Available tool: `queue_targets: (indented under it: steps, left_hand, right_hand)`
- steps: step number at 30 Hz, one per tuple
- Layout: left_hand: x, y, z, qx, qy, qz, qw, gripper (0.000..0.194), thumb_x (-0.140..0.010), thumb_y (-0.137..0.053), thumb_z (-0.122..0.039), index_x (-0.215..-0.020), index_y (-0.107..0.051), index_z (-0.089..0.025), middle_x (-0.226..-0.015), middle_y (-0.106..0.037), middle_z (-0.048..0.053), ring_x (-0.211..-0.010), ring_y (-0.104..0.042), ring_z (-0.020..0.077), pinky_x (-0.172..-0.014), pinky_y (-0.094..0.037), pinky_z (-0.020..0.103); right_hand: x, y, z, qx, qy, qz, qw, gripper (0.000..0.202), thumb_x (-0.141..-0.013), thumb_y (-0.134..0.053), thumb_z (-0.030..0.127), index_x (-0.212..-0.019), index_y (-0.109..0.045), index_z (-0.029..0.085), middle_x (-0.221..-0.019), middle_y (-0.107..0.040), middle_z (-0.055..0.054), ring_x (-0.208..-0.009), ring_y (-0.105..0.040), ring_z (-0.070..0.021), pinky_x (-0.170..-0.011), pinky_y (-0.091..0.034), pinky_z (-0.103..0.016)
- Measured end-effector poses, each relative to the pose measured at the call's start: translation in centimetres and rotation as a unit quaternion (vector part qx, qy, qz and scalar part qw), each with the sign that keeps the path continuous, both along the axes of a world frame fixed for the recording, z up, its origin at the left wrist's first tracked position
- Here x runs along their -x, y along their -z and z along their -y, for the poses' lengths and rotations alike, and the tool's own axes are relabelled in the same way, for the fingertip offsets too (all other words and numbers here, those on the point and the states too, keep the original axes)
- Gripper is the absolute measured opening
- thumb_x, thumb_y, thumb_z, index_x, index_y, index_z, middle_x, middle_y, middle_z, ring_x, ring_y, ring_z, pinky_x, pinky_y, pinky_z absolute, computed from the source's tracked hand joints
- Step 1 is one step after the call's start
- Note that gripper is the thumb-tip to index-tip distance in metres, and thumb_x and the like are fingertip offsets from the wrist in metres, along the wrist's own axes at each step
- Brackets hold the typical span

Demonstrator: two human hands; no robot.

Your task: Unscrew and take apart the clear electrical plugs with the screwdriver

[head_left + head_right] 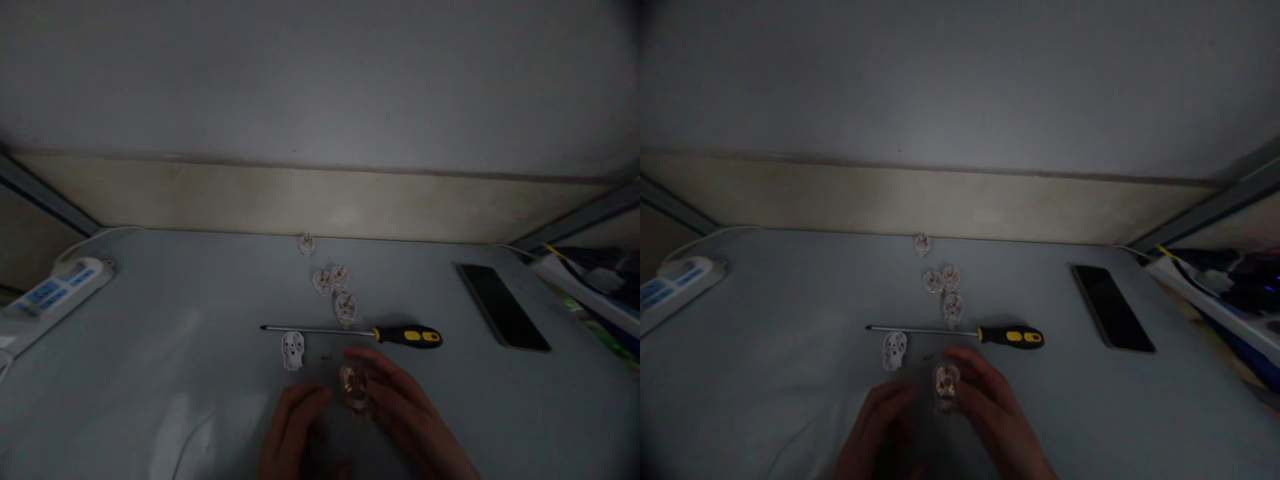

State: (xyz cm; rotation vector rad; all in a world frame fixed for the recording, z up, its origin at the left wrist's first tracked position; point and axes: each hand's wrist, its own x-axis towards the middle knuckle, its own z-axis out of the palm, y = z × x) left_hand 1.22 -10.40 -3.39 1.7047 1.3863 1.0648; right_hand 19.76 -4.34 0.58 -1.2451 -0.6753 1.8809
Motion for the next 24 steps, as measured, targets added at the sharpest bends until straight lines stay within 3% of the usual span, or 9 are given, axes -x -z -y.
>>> queue_targets:
  steps: [2,4,7,11,14,19,24]
  left_hand:
    - [0.0,-0.1,-0.8,0.006,0.033,0.031,0.999,0.081,-0.069,-0.081,-0.025,-0.141,-0.045,-0.035,-0.139,-0.056,0.013,-0.104,-0.068,0.0341,-0.083,-0.061,0.047]
    - [0.2,-0.4,-1.7,-0.003,0.072,0.062,0.995,0.083,-0.068,-0.081,-0.023,-0.142,-0.044,-0.037,-0.136,-0.06,0.009,-0.117,-0.063,0.0355,-0.093,-0.057,0.05]
    - [0.4,-0.8,-2.5,0.009,0.11,0.103,0.989,0.071,-0.072,-0.079,-0.021,-0.135,-0.05,-0.038,-0.125,-0.067,0.005,-0.111,-0.067,0.0303,-0.09,-0.059,0.045]
    - [0.2,-1.1,-2.6,0.006,0.111,0.117,0.987,0.059,-0.074,-0.076,-0.022,-0.129,-0.056,-0.032,-0.121,-0.069,0.008,-0.106,-0.069,0.0296,-0.087,-0.06,0.043]
    - [0.1,-1.1,-2.7,-0.011,0.091,0.104,0.99,0.058,-0.074,-0.073,-0.019,-0.128,-0.056,-0.031,-0.12,-0.069,0.008,-0.106,-0.068,0.0297,-0.087,-0.06,0.044]
    - [0.2,-1.2,-3.2,0.001,0.075,0.107,0.991,0.061,-0.073,-0.073,-0.017,-0.13,-0.054,-0.029,-0.121,-0.068,0.009,-0.107,-0.068,0.0293,-0.086,-0.061,0.041]
    - [0.2,-1.7,-3.5,-0.008,0.056,0.097,0.994,0.059,-0.072,-0.07,-0.012,-0.127,-0.055,-0.03,-0.117,-0.069,0.007,-0.101,-0.07,0.0262,-0.083,-0.061,0.038]
  right_hand:
    - [0.7,-0.1,0.8,0.0,-0.03,-0.034,0.999,0.054,-0.067,-0.082,0.046,-0.114,-0.066,0.026,-0.102,-0.072,-0.007,-0.093,-0.068,-0.0216,-0.082,-0.052,-0.033]
    - [1.1,0.0,1.5,0.004,-0.04,-0.063,0.997,0.053,-0.068,-0.081,0.045,-0.116,-0.065,0.029,-0.104,-0.072,-0.006,-0.094,-0.069,-0.0219,-0.084,-0.052,-0.034]
    - [0.8,0.4,2.4,0.009,-0.051,-0.058,0.997,0.056,-0.071,-0.078,0.047,-0.122,-0.061,0.032,-0.109,-0.071,-0.006,-0.1,-0.068,-0.0235,-0.091,-0.051,-0.038]
    - [0.2,0.6,2.7,-0.03,-0.071,0.048,0.996,0.053,-0.076,-0.074,0.05,-0.124,-0.062,0.032,-0.12,-0.067,-0.008,-0.113,-0.062,-0.0261,-0.105,-0.044,-0.045]
    - [0.5,0.9,2.5,-0.042,-0.059,0.088,0.993,0.049,-0.075,-0.074,0.053,-0.118,-0.067,0.031,-0.12,-0.067,-0.008,-0.112,-0.063,-0.0265,-0.104,-0.045,-0.046]
    - [1.3,1.5,2.0,-0.037,-0.063,0.03,0.997,0.05,-0.075,-0.075,0.047,-0.122,-0.064,0.031,-0.127,-0.064,-0.007,-0.116,-0.062,-0.0257,-0.104,-0.047,-0.044]
    - [1.8,2.1,2.2,-0.054,-0.088,-0.059,0.993,0.063,-0.073,-0.08,0.028,-0.131,-0.055,0.033,-0.131,-0.062,-0.007,-0.119,-0.062,-0.0242,-0.101,-0.049,-0.039]
